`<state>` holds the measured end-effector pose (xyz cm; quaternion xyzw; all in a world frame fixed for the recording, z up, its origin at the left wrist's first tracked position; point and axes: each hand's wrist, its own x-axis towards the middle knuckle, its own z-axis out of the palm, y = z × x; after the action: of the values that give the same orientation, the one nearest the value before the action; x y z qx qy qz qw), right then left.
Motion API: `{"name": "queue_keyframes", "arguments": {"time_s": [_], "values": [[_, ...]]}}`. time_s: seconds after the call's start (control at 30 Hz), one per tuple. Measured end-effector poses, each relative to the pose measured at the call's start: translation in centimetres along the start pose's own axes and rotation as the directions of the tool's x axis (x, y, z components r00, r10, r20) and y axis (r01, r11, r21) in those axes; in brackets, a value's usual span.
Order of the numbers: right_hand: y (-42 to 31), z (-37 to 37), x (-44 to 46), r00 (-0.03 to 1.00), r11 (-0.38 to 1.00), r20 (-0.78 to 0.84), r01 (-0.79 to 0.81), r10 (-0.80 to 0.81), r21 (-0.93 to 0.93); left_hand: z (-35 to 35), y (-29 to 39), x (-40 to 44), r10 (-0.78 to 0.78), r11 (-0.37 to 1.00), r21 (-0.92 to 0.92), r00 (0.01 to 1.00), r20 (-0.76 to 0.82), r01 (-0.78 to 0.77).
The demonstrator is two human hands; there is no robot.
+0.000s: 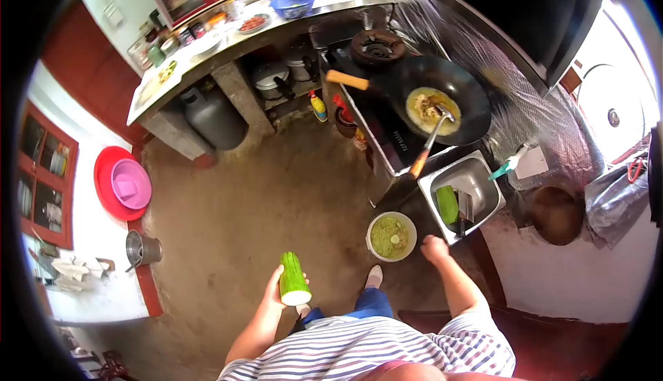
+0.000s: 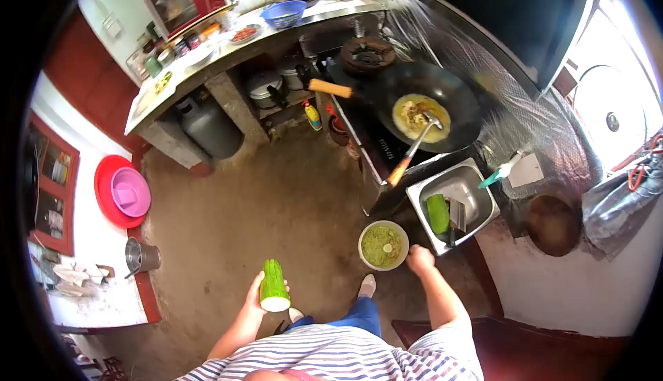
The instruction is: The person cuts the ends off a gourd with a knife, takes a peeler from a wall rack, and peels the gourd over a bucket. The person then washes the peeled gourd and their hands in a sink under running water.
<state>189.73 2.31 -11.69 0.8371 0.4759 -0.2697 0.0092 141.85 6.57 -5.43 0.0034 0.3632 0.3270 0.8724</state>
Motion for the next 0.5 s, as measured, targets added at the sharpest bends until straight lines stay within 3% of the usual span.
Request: {"name": "queue_keyframes", "arguments": {"time_s": [0.07, 0.13, 0.2, 0.23, 0.27, 0.3, 0.5], "values": [[-3.9, 5.6, -3.2, 0.980, 0.978, -0.015, 0.197, -0.198, -0.063, -3.2, 1.4, -3.2, 0.030, 0.998, -0.052, 0.999, 0.011, -0.029], [-10.5, 7.2, -9.0, 0.941, 0.954, 0.235, 0.278, -0.245, -0.116, -7.3, 3.3, -7.9, 0.119, 0.980, -0.164, 0.993, 0.019, -0.114], [-15.4, 9.2, -14.4, 0.870, 0.872, 0.185, 0.480, -0.458, -0.098, -9.4, 5.4, -14.1, 0.266, 0.942, -0.206, 0.963, -0.032, -0.267], [-16.2, 12.2, -14.7, 0.845, 0.836, 0.321, 0.505, -0.428, -0.214, -11.8, 6.3, -16.6, 0.343, 0.912, -0.229, 0.939, -0.032, -0.341], [-17.1, 15.0, -14.5, 0.805, 0.792, 0.313, 0.575, -0.504, -0.204, -13.6, 7.5, -19.5, 0.418, 0.873, -0.247, 0.906, -0.061, -0.420], [-16.6, 19.1, -11.5, 0.690, 0.670, 0.417, 0.708, -0.592, -0.222, -15.3, 8.9, -22.3, 0.473, 0.840, -0.256, 0.877, -0.084, -0.478], [-36.3, 22.1, -10.1, 0.681, 0.756, 0.528, 0.646, -0.507, -0.107, -25.4, 14.1, -35.6, 0.638, 0.569, -0.402, 0.693, -0.335, -0.718]]}}
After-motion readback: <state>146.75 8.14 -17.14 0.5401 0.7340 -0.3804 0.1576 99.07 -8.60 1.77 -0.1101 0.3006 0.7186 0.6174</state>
